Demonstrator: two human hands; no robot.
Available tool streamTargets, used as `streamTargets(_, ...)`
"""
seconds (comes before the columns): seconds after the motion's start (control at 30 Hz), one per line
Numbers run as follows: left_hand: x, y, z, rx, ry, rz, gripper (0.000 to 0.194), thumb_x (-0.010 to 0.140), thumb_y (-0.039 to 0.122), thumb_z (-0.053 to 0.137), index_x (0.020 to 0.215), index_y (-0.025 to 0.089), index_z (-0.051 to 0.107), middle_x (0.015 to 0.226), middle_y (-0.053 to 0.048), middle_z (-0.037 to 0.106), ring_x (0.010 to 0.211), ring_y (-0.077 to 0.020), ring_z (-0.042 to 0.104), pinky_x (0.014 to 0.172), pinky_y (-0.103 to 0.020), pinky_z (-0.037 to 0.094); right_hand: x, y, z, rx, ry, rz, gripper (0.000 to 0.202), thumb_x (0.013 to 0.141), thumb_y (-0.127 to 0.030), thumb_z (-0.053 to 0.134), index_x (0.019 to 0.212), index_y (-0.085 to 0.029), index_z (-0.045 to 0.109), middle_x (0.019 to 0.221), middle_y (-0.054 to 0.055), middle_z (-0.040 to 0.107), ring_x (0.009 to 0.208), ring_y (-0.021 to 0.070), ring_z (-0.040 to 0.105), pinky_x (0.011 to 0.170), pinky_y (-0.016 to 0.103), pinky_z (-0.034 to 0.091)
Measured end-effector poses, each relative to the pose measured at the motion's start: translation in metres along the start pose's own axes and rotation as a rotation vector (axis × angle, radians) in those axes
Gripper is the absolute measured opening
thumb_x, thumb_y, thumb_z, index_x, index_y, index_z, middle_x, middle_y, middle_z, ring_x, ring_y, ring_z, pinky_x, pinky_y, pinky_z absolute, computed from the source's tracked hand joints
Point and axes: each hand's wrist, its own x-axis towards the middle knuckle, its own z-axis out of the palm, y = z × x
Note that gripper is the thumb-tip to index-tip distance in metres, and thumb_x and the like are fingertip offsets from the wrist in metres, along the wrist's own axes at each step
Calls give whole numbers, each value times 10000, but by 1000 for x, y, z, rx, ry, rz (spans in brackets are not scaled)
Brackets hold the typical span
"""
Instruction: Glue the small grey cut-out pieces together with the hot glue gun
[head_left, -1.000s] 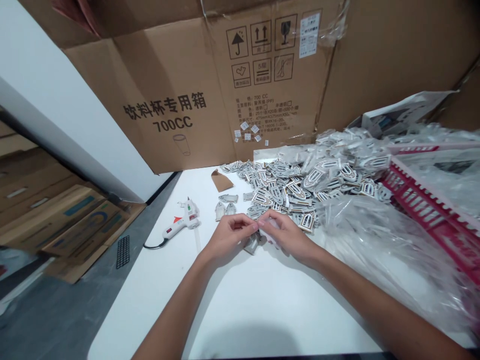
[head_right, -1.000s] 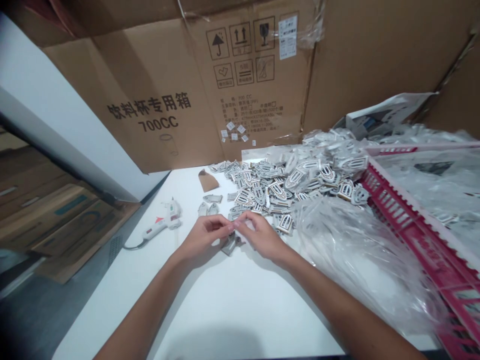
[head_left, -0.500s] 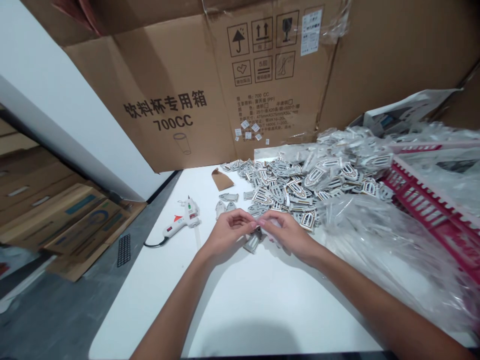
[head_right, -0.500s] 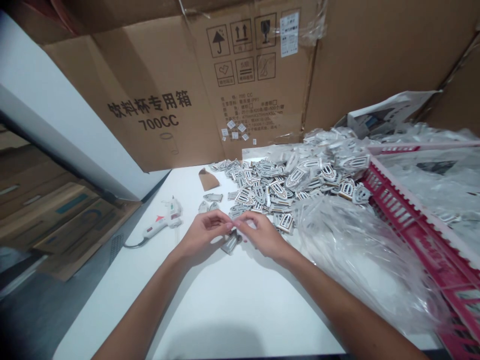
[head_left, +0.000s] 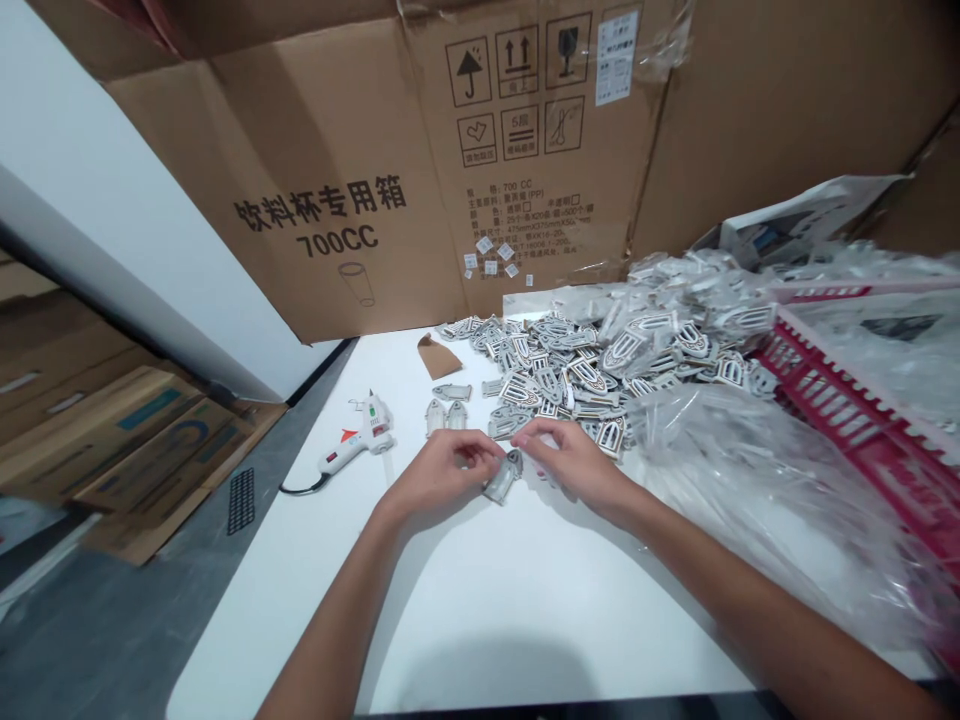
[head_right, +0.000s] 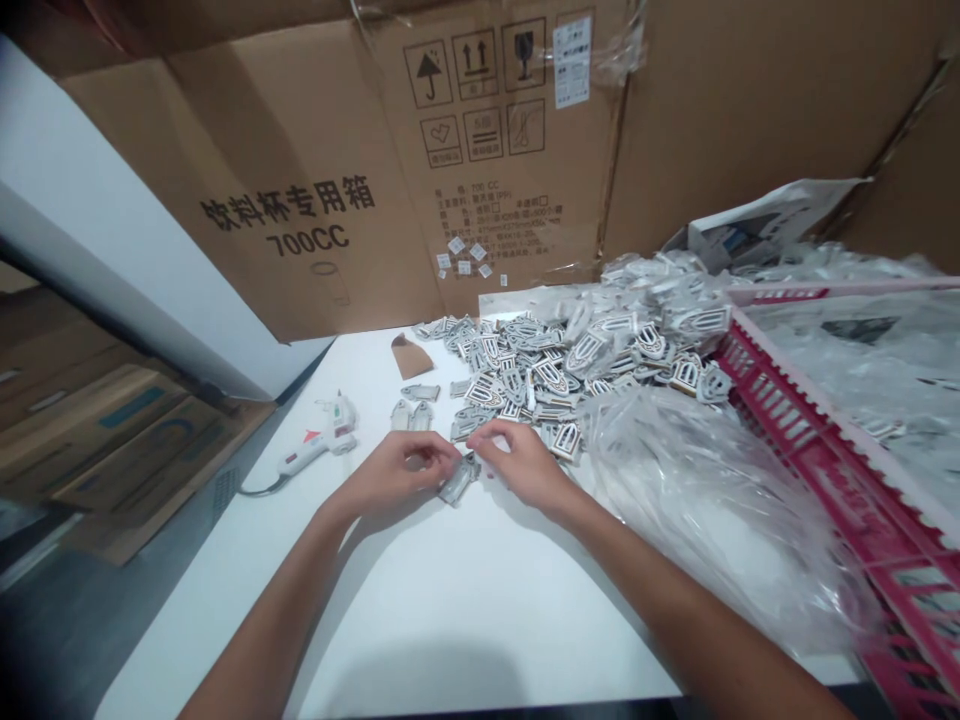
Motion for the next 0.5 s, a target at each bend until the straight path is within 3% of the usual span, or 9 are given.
streamTargets(0.17, -1, 2, 2, -23, -33, 17, 194, 869, 321, 753, 1003, 182, 766, 803, -13, 715, 746, -148, 616, 750, -289, 489, 0, -1, 0, -2, 7, 9, 298, 938, -464, 682, 999, -183, 758, 589, -36, 576, 395, 84, 392, 392, 214, 272)
streamTargets(0.33, 0, 2, 3, 34, -61, 10, 244, 903, 396, 738, 995, 180, 804, 808, -33, 720, 743, -156, 598, 722, -289, 468, 0, 0, 0, -1, 8, 8, 301, 934, -473, 687, 997, -187, 758, 591, -37, 574, 412, 92, 416, 408, 217, 297)
streamTargets(0.5, 0, 2, 8, 56, -24, 27, 248, 914, 405, 721, 991, 197, 833, 832, -47, 727, 742, -169, 585, 699, -299, 446, -2, -4, 0, 10, 4, 25, 303, 930, -484, 687, 988, -193, 749, 594, -39, 565, 416, 96, 405, 414, 226, 302)
